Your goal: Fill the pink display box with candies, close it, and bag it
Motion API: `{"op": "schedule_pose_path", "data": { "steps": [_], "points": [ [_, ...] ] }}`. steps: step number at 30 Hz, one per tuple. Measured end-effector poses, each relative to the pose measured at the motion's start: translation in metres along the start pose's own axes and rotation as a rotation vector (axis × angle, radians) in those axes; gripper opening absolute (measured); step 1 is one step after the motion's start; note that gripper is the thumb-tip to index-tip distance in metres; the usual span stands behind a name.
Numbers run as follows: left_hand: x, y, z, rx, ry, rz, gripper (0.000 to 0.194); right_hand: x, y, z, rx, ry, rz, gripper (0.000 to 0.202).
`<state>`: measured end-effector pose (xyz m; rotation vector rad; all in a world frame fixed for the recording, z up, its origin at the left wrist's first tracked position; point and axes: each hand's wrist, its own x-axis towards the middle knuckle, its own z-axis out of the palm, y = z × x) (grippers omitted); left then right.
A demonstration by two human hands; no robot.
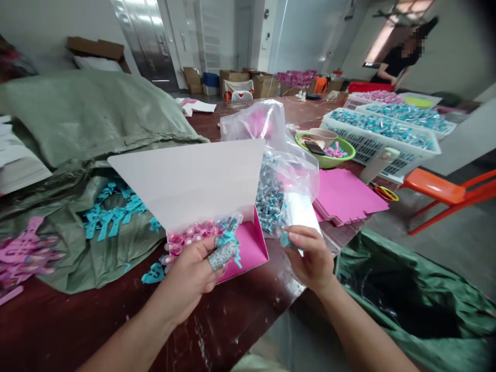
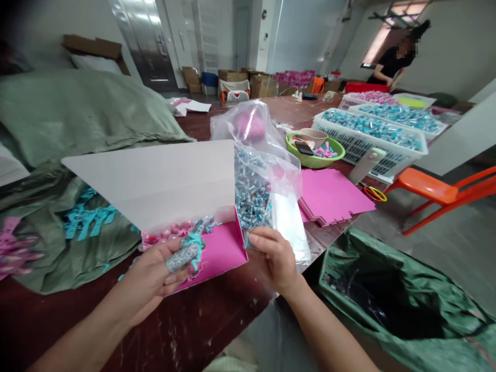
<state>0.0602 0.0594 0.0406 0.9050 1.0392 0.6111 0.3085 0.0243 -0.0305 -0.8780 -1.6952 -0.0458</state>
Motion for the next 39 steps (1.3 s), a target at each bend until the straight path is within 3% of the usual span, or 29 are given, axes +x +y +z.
{"op": "schedule_pose_path", "data": {
  "steps": [3,6,10,13,18,24,31,34,39],
  "points": [
    [0.002,0.001,-0.002,0.042,0.043,0.105,0.038,0.005,0.004,0.001,0.118,0.012,0.232,0.039],
    [0.011,-0.002,0.003,0.044,0.028,0.212,0.042,0.01,0.001,0.011,0.208,-0.095,0.324,0.031],
    [0.023,-0.005,0.011,0.011,-0.061,0.335,0.046,0.011,-0.01,0.024,0.273,-0.269,0.301,0.036],
    [0.024,-0.007,0.014,0.011,-0.059,0.347,0.056,0.01,-0.015,0.029,0.251,-0.322,0.24,0.039],
    [0.018,-0.012,0.014,0.139,0.045,0.329,0.049,0.007,-0.02,0.03,0.147,-0.34,0.185,0.037],
    [0.017,-0.011,0.009,0.143,-0.019,0.37,0.044,0.007,-0.026,0.034,0.156,-0.302,0.204,0.032],
    [0.02,-0.013,0.007,0.191,0.053,0.381,0.031,-0.003,-0.033,0.048,0.11,-0.182,0.275,0.036],
    [0.023,-0.013,0.004,0.191,0.013,0.399,0.037,-0.006,-0.037,0.05,0.052,-0.128,0.279,0.04],
    [0.02,-0.005,-0.001,0.238,-0.089,0.364,0.037,-0.004,-0.041,0.044,0.105,-0.191,0.314,0.036]
  ]
}}
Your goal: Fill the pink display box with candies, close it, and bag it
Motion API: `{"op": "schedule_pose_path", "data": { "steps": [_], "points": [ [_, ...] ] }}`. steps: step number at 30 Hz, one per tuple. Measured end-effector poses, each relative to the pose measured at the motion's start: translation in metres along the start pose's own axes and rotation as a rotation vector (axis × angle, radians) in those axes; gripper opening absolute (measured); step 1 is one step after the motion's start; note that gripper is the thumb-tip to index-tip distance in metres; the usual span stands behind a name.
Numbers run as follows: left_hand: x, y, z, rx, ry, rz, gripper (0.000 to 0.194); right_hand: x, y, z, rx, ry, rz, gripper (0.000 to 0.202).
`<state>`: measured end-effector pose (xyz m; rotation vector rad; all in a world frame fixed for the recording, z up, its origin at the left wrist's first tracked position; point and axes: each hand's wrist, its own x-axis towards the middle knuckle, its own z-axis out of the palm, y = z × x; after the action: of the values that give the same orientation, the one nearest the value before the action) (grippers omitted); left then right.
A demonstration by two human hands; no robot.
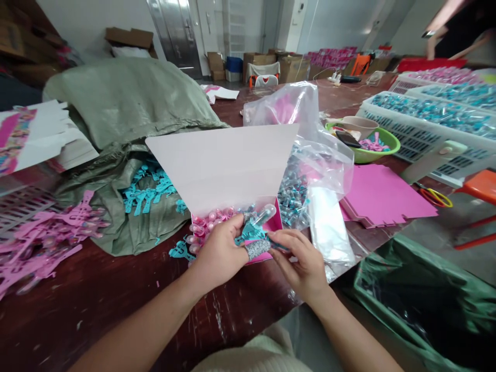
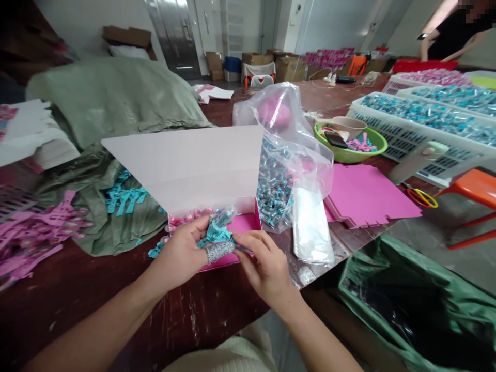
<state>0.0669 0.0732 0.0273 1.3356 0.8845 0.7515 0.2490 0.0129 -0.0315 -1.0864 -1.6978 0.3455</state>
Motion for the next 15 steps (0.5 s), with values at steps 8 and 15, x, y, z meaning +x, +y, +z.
{"op": "schedule_pose_path", "data": {
  "steps": [8,15],
  "points": [
    [-0.009,0.005,-0.003,0.088,0.04,0.04,0.031,0.002,-0.011,-0.011,0.614,-0.159,0.492,0.027],
    [-0.017,0.011,-0.006,0.269,0.061,0.117,0.028,0.01,-0.016,-0.016,0.624,-0.2,0.499,0.037]
  ]
}}
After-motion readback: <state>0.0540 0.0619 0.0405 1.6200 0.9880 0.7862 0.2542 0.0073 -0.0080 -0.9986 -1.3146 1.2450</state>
